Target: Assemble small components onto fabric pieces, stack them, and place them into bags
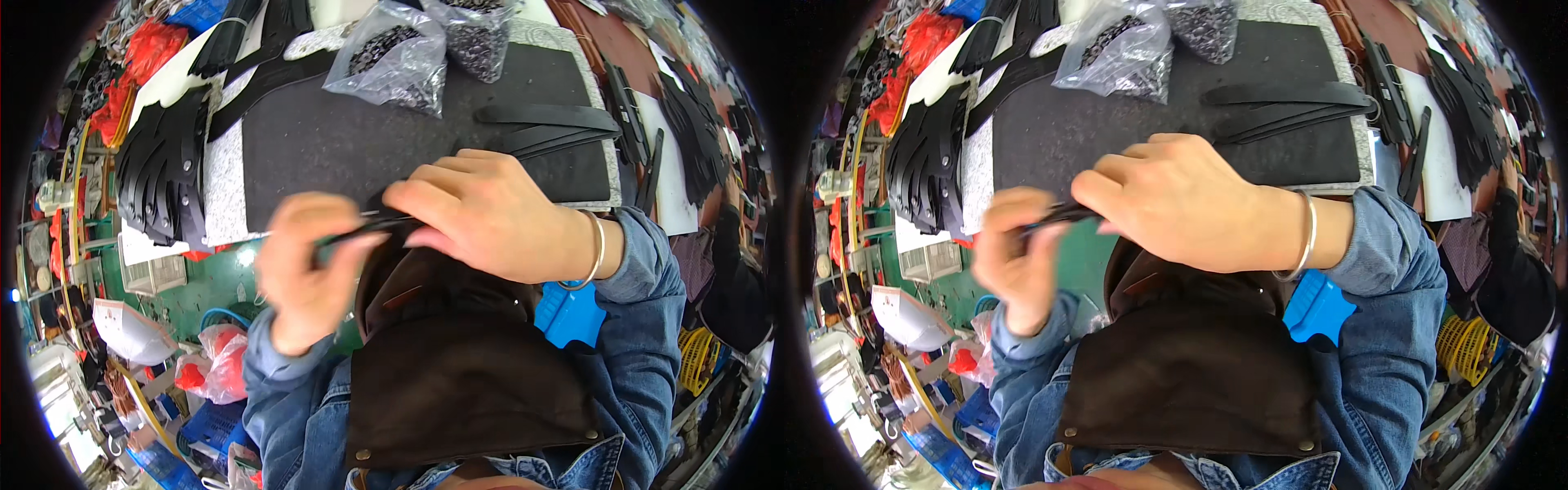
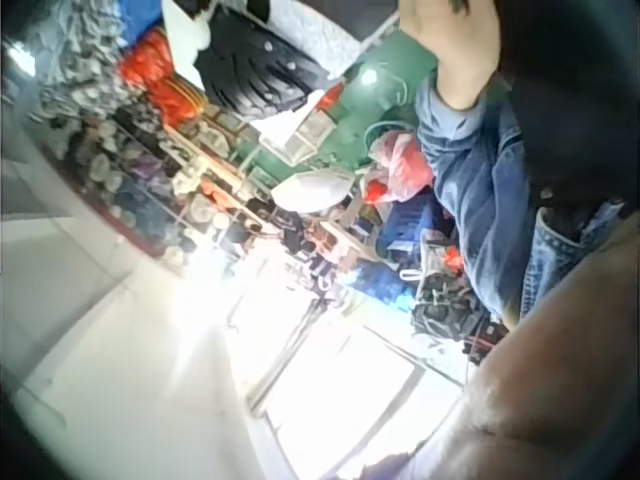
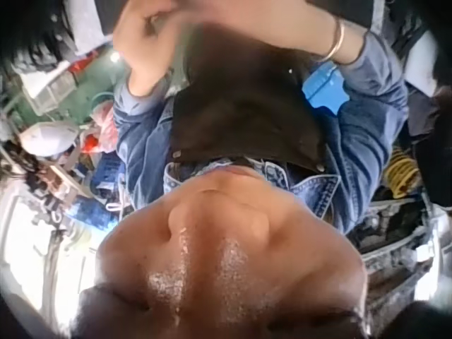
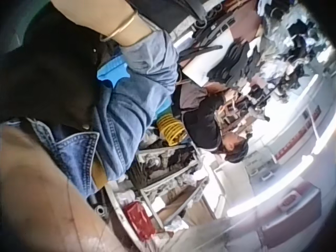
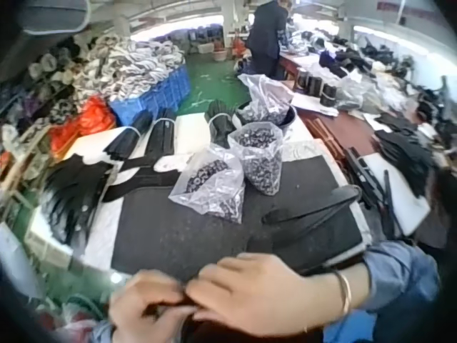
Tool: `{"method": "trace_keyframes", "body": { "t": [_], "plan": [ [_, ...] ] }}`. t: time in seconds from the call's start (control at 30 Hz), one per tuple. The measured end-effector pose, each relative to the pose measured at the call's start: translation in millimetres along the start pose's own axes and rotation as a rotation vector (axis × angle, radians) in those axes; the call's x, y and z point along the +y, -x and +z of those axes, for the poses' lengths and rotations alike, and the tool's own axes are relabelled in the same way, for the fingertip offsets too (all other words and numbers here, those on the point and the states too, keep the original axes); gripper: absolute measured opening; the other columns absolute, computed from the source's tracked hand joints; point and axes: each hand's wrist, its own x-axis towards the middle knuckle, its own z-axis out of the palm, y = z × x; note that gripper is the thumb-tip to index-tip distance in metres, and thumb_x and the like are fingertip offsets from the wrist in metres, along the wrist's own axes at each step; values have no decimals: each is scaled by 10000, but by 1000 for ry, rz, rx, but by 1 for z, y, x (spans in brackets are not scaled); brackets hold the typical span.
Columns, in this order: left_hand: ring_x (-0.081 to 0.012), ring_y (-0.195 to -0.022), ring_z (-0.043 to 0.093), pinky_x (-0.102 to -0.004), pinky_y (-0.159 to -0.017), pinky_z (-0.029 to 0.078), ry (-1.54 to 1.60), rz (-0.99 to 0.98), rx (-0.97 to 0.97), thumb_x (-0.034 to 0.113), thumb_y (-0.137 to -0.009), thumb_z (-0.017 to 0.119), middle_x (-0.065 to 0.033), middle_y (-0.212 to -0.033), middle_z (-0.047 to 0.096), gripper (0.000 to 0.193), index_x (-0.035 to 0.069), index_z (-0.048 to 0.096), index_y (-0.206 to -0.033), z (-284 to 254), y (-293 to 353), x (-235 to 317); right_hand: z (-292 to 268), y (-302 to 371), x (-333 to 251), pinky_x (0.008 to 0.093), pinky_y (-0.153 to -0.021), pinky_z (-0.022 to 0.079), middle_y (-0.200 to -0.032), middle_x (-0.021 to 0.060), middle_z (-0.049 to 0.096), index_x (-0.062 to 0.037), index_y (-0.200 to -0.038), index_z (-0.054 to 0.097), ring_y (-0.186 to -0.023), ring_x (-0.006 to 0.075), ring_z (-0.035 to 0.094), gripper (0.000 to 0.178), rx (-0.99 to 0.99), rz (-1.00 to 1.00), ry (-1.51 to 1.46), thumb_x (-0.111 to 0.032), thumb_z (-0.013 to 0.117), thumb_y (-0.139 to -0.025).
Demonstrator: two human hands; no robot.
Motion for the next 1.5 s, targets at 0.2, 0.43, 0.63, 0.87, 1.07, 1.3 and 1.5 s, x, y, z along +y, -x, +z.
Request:
{"method": "trace_keyframes", "body": {
  "t": [0.2, 0.43, 0.63, 0.87, 1.07, 1.3, 1.5],
  "plan": [
    [-246, -893, 551, -341, -831, 421, -611, -84, 162, -29, -664, 672, -114, -965, 569, 359, 3, 545, -998, -50, -4, -6, -28, 4, 28, 386, -552, 455, -664, 89, 553, -52, -797, 487, -657, 288, 591, 122, -18, 12, 29, -106, 564, -719],
    [-314, -613, 540, -381, -576, 411, -453, -150, -149, 58, -735, 664, -132, -711, 593, 165, 22, 606, -884, -2, -24, 8, -35, -52, 51, 379, -575, 466, -619, 90, 568, -52, -705, 541, -643, 291, 594, 191, -86, -69, -91, -206, 530, -818],
    [-302, -595, 542, -377, -554, 420, -342, -264, -306, 61, -756, 648, -134, -685, 593, 123, 8, 592, -852, 1, -17, 8, -46, -59, 185, 388, -711, 467, -879, 115, 621, -60, -955, 611, -828, 295, 594, 173, -78, 172, 654, -131, 549, -810],
    [-291, -558, 545, -365, -531, 419, -272, -394, -334, 88, -779, 641, -154, -635, 573, 116, 8, 596, -849, 0, -16, 2, -44, -63, 193, 405, -682, 455, -813, 119, 611, -39, -786, 571, -792, 314, 585, 65, -1, 247, 558, -91, 538, -766],
    [-300, -537, 556, -354, -512, 416, -209, -439, -306, 93, -789, 633, -170, -609, 561, 115, -3, 594, -839, 3, -19, -3, -47, -54, 191, 419, -627, 462, -732, 129, 611, -46, -774, 570, -698, 332, 593, 66, 22, 340, 535, -86, 522, -751],
    [-329, -566, 599, -349, -513, 441, -183, -433, -392, 90, -781, 643, -194, -637, 579, 136, -16, 589, -848, 2, -14, 10, -40, -58, 183, 405, -668, 464, -797, 148, 620, -25, -828, 595, -774, 322, 599, 107, -84, 252, 540, -118, 560, -787],
    [-296, -532, 597, -324, -495, 431, -84, -498, -434, 74, -798, 626, -187, -618, 577, 109, -20, 582, -833, 3, -7, 19, -46, -57, 192, 393, -669, 460, -759, 147, 617, -14, -851, 601, -739, 325, 596, 108, 79, 255, 476, -93, 583, -779]
  ]
}}
